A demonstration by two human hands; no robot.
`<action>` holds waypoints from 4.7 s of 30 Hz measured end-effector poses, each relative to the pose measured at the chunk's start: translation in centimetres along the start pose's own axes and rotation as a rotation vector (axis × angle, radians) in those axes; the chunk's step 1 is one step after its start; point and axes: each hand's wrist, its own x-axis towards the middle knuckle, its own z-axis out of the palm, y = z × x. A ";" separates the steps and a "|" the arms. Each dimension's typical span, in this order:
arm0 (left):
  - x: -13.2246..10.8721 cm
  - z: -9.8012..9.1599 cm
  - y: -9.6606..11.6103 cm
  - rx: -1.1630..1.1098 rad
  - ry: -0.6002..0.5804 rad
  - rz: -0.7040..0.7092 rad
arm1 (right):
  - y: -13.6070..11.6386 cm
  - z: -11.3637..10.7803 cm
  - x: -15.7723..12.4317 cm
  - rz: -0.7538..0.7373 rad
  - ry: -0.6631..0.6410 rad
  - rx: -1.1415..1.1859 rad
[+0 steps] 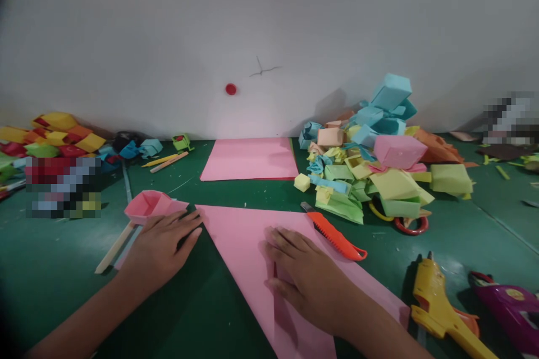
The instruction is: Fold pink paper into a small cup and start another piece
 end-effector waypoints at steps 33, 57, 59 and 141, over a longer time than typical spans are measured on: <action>1.0 -1.1 0.4 0.022 -0.092 -0.007 | -6.7 -3.0 9.2 -0.139 -0.123 -0.594; 0.9 -1.6 0.9 0.062 -0.188 -0.027 | -7.4 -0.9 7.2 -0.152 -0.174 -0.527; 1.0 -1.6 0.8 0.064 -0.194 -0.027 | -7.4 -0.6 5.8 -0.121 -0.201 -0.515; 0.2 -4.0 -2.3 -1.120 -0.106 0.214 | -2.2 -0.5 -2.2 0.332 0.431 -0.050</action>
